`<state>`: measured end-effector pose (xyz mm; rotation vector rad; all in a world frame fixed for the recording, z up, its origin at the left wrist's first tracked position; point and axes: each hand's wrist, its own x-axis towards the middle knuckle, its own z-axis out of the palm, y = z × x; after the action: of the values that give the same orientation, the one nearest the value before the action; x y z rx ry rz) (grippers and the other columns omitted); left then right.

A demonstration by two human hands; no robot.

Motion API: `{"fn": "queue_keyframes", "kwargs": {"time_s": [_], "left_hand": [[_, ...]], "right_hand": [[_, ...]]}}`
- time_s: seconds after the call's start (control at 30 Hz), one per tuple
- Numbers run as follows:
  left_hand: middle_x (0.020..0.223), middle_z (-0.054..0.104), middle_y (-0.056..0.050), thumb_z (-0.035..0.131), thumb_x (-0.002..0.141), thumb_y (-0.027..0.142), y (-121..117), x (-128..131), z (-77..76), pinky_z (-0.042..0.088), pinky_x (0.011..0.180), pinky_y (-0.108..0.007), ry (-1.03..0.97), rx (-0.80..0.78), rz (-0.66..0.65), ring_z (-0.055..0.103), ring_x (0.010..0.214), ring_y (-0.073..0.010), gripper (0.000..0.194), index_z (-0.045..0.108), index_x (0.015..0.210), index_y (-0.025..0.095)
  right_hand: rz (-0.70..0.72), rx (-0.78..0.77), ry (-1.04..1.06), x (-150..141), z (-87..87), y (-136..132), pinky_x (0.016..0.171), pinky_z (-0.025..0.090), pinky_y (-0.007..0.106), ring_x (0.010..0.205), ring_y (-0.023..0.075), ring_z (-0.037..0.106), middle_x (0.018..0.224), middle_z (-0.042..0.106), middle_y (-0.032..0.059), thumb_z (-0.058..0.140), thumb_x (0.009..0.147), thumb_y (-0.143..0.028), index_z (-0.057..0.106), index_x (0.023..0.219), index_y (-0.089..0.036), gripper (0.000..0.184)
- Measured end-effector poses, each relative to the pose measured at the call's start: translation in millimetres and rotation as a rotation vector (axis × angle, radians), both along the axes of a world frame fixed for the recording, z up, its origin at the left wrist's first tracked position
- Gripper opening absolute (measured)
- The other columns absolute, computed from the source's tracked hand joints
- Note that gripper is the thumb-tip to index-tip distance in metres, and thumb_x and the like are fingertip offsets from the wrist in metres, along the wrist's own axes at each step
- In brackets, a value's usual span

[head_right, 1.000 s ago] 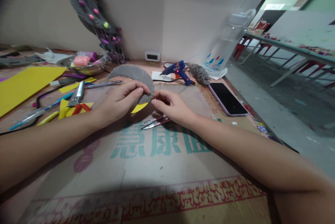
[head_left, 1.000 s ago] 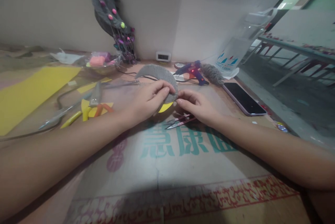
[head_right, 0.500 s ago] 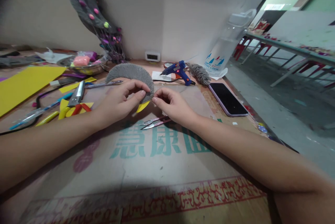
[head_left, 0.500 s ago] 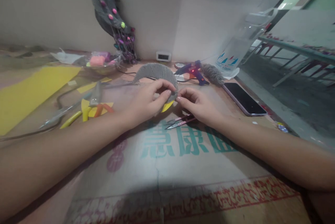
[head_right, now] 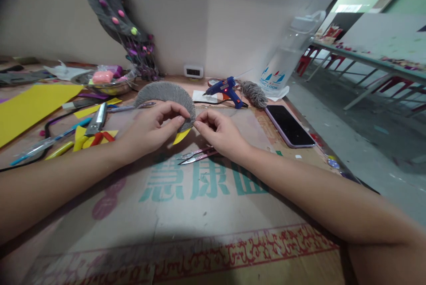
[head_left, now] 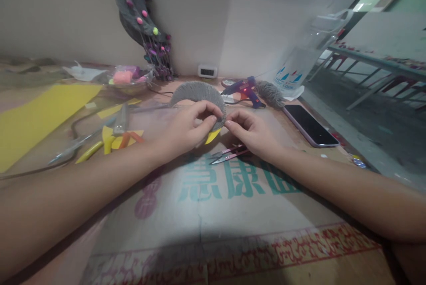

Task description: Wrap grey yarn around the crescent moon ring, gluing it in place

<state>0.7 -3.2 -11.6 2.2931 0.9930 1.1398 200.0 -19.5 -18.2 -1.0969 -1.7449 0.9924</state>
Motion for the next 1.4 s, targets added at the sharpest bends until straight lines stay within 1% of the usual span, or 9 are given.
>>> {"fn": "queue_keyframes", "kwargs": {"time_s": [0.2, 0.3, 0.43, 0.67, 0.83, 0.97, 1.17, 1.27, 1.4], "left_hand": [[0.096, 0.073, -0.003, 0.052, 0.095, 0.023, -2.6, 1.1, 0.8, 0.052, 0.082, -0.033, -0.018, -0.027, -0.020, 0.065, 0.090, -0.0185, 0.013, 0.064, 0.098, 0.020], [0.096, 0.072, -0.003, 0.051, 0.095, 0.022, -2.9, 1.4, 0.4, 0.051, 0.084, -0.033, -0.011, -0.011, -0.017, 0.065, 0.091, -0.0184, 0.014, 0.065, 0.099, 0.020], [0.097, 0.073, -0.004, 0.051, 0.095, 0.022, -1.8, 1.3, -1.0, 0.051, 0.083, -0.033, -0.009, 0.007, -0.011, 0.065, 0.091, -0.0187, 0.015, 0.065, 0.100, 0.019], [0.097, 0.074, -0.003, 0.051, 0.094, 0.022, -2.5, 1.5, -1.1, 0.049, 0.089, -0.035, 0.039, 0.074, -0.008, 0.065, 0.093, -0.0192, 0.017, 0.067, 0.100, 0.019], [0.098, 0.074, -0.003, 0.051, 0.094, 0.021, -3.2, 1.3, -0.2, 0.050, 0.083, -0.033, 0.039, 0.035, -0.013, 0.064, 0.091, -0.0185, 0.017, 0.066, 0.100, 0.020], [0.095, 0.073, -0.003, 0.052, 0.094, 0.022, -3.2, 1.2, 1.3, 0.050, 0.085, -0.034, 0.042, 0.039, -0.006, 0.064, 0.091, -0.0192, 0.016, 0.066, 0.099, 0.020], [0.095, 0.072, -0.004, 0.052, 0.095, 0.024, -0.8, 0.7, -0.5, 0.050, 0.081, -0.033, -0.022, -0.031, -0.034, 0.063, 0.092, -0.0188, 0.015, 0.065, 0.098, 0.019], [0.095, 0.070, -0.004, 0.053, 0.095, 0.025, 1.6, 1.1, -3.1, 0.050, 0.076, -0.031, -0.075, -0.075, -0.035, 0.063, 0.093, -0.0188, 0.013, 0.064, 0.099, 0.018], [0.096, 0.068, -0.004, 0.053, 0.094, 0.023, 4.3, 2.4, -4.5, 0.048, 0.071, -0.030, -0.161, -0.141, -0.016, 0.062, 0.088, -0.0176, 0.011, 0.062, 0.099, 0.019]], "right_hand": [[0.065, -0.032, 0.045, 2.9, -2.3, 1.5, 0.053, 0.036, 0.027, 0.058, 0.0119, 0.044, 0.070, 0.045, -0.0049, 0.064, 0.087, -0.047, 0.054, 0.091, -0.023, 0.026], [0.115, -0.021, 0.062, 3.3, -3.5, 2.0, 0.054, 0.036, 0.026, 0.059, 0.0116, 0.044, 0.072, 0.043, -0.0058, 0.067, 0.085, -0.042, 0.052, 0.097, -0.023, 0.026], [0.141, 0.019, 0.038, 1.7, -4.1, 2.8, 0.056, 0.036, 0.025, 0.062, 0.0108, 0.043, 0.074, 0.043, -0.0061, 0.068, 0.083, -0.033, 0.049, 0.098, -0.022, 0.026], [0.177, -0.010, 0.030, 1.2, -8.0, 6.4, 0.053, 0.033, 0.025, 0.058, 0.0105, 0.041, 0.069, 0.041, -0.0074, 0.066, 0.085, -0.033, 0.047, 0.097, -0.023, 0.025], [0.182, 0.004, 0.055, 1.2, -10.6, 6.7, 0.053, 0.033, 0.025, 0.057, 0.0103, 0.041, 0.069, 0.045, -0.0069, 0.063, 0.088, -0.033, 0.048, 0.094, -0.022, 0.019], [0.183, -0.004, 0.069, 1.4, -9.5, 4.9, 0.053, 0.033, 0.025, 0.057, 0.0104, 0.042, 0.069, 0.045, -0.0071, 0.062, 0.089, -0.032, 0.048, 0.093, -0.022, 0.017], [0.171, 0.025, 0.057, 1.7, -9.7, 4.1, 0.057, 0.038, 0.026, 0.063, 0.0116, 0.046, 0.074, 0.047, -0.0049, 0.058, 0.092, -0.033, 0.049, 0.096, -0.022, 0.015], [0.160, 0.075, 0.031, 2.0, -10.8, 5.3, 0.061, 0.043, 0.027, 0.069, 0.0124, 0.050, 0.082, 0.052, -0.0024, 0.062, 0.090, -0.032, 0.051, 0.101, -0.021, 0.019], [0.074, 0.119, -0.003, 3.3, -9.4, 6.1, 0.061, 0.045, 0.027, 0.070, 0.0125, 0.051, 0.094, 0.055, 0.0006, 0.068, 0.089, -0.042, 0.053, 0.117, -0.022, 0.037]]}}
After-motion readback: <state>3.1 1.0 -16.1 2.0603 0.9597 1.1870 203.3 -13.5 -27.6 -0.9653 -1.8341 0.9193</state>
